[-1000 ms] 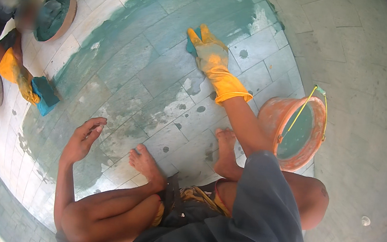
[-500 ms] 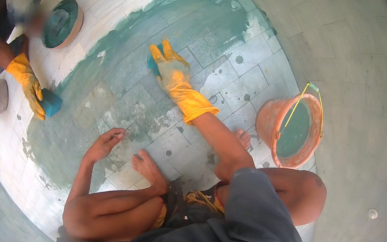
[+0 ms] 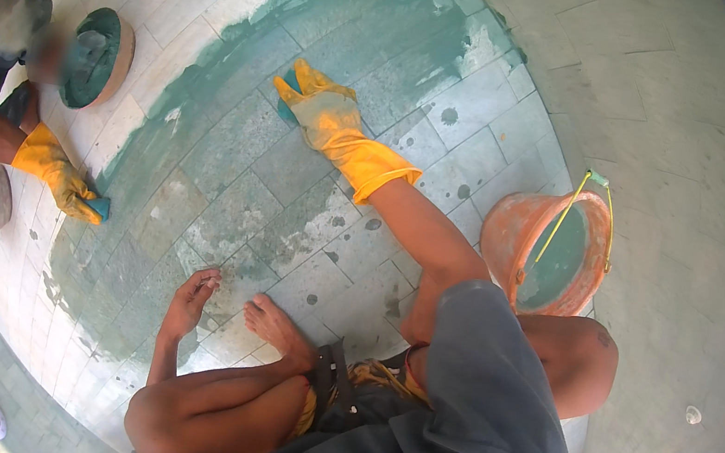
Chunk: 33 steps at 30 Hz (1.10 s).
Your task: The person applies grout to the gaps between tiles and wipes away the excess residue using a sponge and water from a bucket.
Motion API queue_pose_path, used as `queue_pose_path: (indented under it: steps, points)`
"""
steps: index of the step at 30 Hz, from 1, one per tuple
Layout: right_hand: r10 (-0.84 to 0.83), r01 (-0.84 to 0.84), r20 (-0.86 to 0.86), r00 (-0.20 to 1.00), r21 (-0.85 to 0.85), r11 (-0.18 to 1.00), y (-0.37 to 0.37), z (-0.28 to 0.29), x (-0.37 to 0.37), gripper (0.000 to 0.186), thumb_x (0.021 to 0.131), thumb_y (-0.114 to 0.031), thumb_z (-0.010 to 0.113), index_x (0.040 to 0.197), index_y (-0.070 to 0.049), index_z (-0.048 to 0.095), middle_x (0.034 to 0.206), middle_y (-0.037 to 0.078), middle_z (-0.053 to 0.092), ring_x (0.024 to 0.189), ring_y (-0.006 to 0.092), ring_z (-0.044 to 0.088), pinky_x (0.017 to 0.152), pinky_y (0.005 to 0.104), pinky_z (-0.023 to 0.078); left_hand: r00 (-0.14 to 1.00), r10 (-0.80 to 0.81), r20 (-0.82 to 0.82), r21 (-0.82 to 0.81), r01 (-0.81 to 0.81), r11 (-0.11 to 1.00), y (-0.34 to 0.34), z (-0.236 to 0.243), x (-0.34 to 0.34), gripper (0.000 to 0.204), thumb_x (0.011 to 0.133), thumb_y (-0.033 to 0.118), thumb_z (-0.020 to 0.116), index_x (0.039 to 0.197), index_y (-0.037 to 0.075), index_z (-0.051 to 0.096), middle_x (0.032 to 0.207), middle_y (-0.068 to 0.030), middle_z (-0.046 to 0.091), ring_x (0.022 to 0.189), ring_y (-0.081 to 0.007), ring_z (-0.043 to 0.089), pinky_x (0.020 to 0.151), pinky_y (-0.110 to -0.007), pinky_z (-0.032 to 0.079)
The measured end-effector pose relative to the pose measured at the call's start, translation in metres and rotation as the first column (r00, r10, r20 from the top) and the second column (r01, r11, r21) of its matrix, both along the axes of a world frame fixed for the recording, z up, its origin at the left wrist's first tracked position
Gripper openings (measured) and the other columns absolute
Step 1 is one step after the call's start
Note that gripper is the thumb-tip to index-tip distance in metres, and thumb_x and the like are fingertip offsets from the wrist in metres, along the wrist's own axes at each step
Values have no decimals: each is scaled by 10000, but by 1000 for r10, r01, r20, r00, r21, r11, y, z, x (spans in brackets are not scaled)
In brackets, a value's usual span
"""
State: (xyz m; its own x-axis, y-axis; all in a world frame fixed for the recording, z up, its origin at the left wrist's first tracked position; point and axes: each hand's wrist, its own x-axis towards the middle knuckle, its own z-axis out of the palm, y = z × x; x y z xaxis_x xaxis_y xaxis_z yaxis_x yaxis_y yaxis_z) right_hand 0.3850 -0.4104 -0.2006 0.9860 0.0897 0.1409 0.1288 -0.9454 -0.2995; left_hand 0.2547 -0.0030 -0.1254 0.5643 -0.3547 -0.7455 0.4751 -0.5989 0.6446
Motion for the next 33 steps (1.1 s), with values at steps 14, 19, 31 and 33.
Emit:
queue_pose_path:
  steps: [14, 19, 31, 33]
  points:
    - [-421, 389, -131, 898, -216, 896, -129, 25, 38, 774, 796, -94, 683, 1509, -252, 428, 1578, 178, 379, 1324, 357, 518, 1094, 410, 445, 999, 46, 18, 78, -47, 996, -6, -38, -9, 352, 1035, 264, 568, 1316, 52, 586, 1212, -97, 570, 1019, -202, 552, 972, -326, 432]
    - [-562, 560, -32, 826, 152, 815, -85, 26, -7, 797, 745, -76, 725, 1478, -266, 477, 1565, 155, 410, 1310, 353, 533, 1093, 398, 446, 988, 117, -99, 105, -106, 989, -7, -39, 10, 320, 1041, 299, 556, 1223, 40, 606, 1003, -21, 551, 942, -129, 503, 879, -261, 406]
    - [-336, 324, -63, 940, -150, 934, -143, 23, -26, 768, 782, -18, 629, 1485, -280, 463, 1574, 150, 396, 1314, 355, 531, 1082, 421, 458, 993, 46, -105, 212, -23, 977, -16, -32, 12, 438, 1039, 412, 529, 1249, 34, 600, 1076, -41, 610, 1043, -159, 522, 976, -291, 387]
    - [-411, 401, -29, 911, -162, 902, -161, 26, -8, 713, 815, -31, 601, 1470, -287, 483, 1559, 136, 419, 1309, 335, 537, 1061, 420, 472, 994, 38, -99, 215, -16, 976, -11, -29, 15, 470, 1038, 424, 526, 1288, 31, 590, 1104, -56, 621, 1070, -167, 531, 993, -299, 388]
